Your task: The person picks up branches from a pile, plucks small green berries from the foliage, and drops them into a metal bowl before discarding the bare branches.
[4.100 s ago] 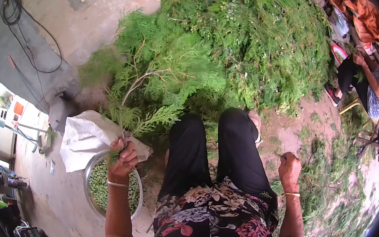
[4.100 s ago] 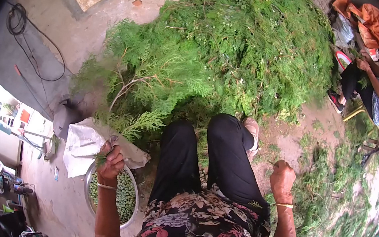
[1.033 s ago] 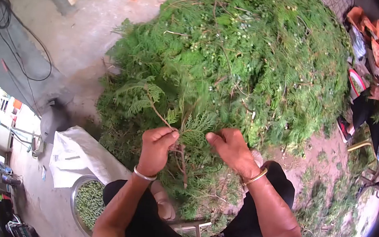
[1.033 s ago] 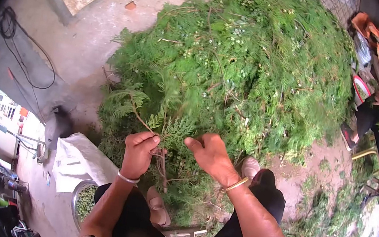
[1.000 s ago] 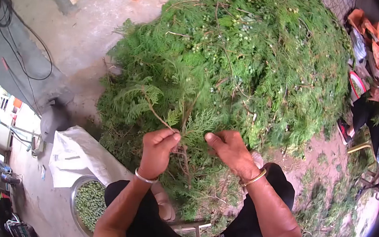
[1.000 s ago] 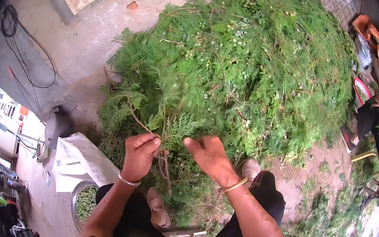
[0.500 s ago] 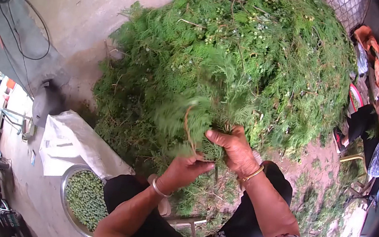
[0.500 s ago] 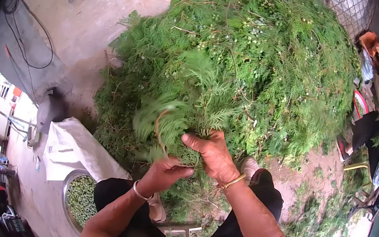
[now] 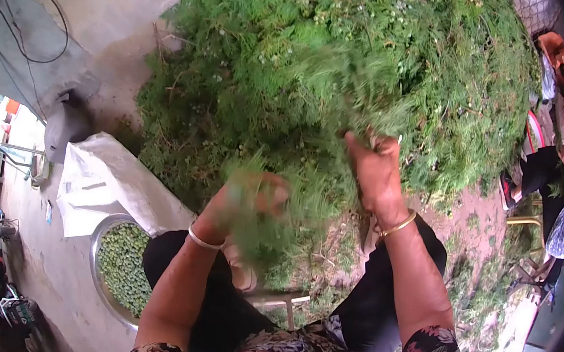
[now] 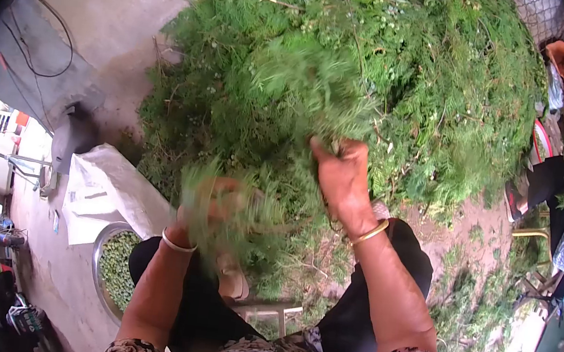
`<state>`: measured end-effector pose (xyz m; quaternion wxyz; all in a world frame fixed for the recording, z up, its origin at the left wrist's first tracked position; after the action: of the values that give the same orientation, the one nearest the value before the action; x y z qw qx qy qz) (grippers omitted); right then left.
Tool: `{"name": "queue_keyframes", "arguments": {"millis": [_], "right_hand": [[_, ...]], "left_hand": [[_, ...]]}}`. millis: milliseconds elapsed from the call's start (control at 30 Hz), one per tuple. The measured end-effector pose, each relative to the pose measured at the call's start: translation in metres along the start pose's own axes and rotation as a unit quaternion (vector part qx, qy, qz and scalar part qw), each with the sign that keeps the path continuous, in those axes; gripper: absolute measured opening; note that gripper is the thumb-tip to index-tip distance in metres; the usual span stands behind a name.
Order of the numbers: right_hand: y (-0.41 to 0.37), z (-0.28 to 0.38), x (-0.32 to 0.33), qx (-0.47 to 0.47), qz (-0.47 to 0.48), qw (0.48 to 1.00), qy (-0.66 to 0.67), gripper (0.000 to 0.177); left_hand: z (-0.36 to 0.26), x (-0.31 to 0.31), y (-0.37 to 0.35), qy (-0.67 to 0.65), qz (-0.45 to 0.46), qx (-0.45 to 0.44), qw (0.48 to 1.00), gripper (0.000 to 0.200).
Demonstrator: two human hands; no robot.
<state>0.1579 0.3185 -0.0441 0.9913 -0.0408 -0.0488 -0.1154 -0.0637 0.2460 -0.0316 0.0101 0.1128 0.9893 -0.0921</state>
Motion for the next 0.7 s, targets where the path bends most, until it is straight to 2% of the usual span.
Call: {"name": "queue_keyframes", "arguments": {"millis": [33, 100, 133, 167, 200, 233, 267, 300, 367, 400, 467, 500, 600, 667, 700], "right_hand": [[0.0, 0.004, -0.001, -0.005, 0.0, 1.0, -0.002, 0.008], [0.0, 0.022, 0.003, 0.016, -0.103, 0.991, 0.08, 0.017], [0.005, 0.02, 0.009, 0.01, -0.164, 0.985, 0.056, 0.016], [0.006, 0.021, 0.012, 0.013, -0.162, 0.985, 0.057, 0.016], [0.005, 0.025, 0.015, 0.033, -0.187, 0.981, 0.042, 0.014], [0.004, 0.03, 0.019, 0.051, -0.211, 0.976, 0.027, 0.013], [0.004, 0.036, 0.019, 0.053, -0.191, 0.98, 0.034, 0.01], [0.004, 0.036, 0.02, 0.055, -0.187, 0.98, 0.034, 0.01], [0.003, 0.031, 0.02, 0.045, -0.176, 0.983, -0.014, 0.01], [0.003, 0.032, 0.018, 0.058, -0.179, 0.982, -0.014, 0.01], [0.002, 0.029, 0.017, 0.093, -0.156, 0.983, 0.001, 0.01], [0.001, 0.03, 0.016, 0.126, -0.136, 0.983, 0.015, 0.01], [0.002, 0.026, 0.017, 0.094, -0.125, 0.987, -0.029, 0.01], [-0.002, 0.032, 0.015, 0.078, -0.125, 0.988, -0.04, 0.011], [-0.003, 0.033, 0.015, 0.06, -0.124, 0.989, -0.05, 0.012]], "left_hand": [[0.006, 0.0, -0.001, -0.042, 0.004, 0.019, 0.999, 0.03], [0.008, 0.0, -0.003, -0.082, 0.006, 0.034, 0.996, 0.028], [0.005, -0.003, -0.005, -0.196, -0.035, 0.055, 0.978, 0.026], [0.003, -0.002, -0.005, -0.307, -0.074, 0.073, 0.946, 0.024], [0.002, 0.0, -0.003, -0.308, -0.076, 0.07, 0.946, 0.024], [0.0, 0.005, -0.002, -0.244, -0.099, 0.041, 0.964, 0.024], [-0.003, 0.01, -0.001, -0.178, -0.123, 0.012, 0.976, 0.026], [-0.003, 0.008, 0.0, -0.18, -0.127, 0.01, 0.975, 0.026], [-0.003, 0.003, 0.004, -0.297, -0.158, -0.028, 0.941, 0.025], [0.002, 0.007, 0.004, -0.298, -0.16, -0.03, 0.941, 0.025], [0.019, 0.013, 0.006, -0.382, -0.161, 0.059, 0.908, 0.024], [0.022, 0.014, 0.007, -0.382, -0.161, 0.058, 0.908, 0.024], [0.018, 0.015, 0.007, -0.433, -0.159, 0.047, 0.886, 0.027], [-0.007, 0.008, 0.007, -0.445, 0.007, -0.024, 0.895, 0.032], [-0.005, 0.008, 0.007, -0.445, 0.007, -0.023, 0.895, 0.032]]}}
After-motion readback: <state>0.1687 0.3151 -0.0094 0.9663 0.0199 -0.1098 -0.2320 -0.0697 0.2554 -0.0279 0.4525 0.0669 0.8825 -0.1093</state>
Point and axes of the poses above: each hand's wrist, its own y-axis towards the middle knuckle, its own x-axis out of the back of the hand, z = x × y, the point moved 4 cm from there along y, towards the middle knuckle, and after that the axes turned 10 degrees about -z, right-handed, at the moved point
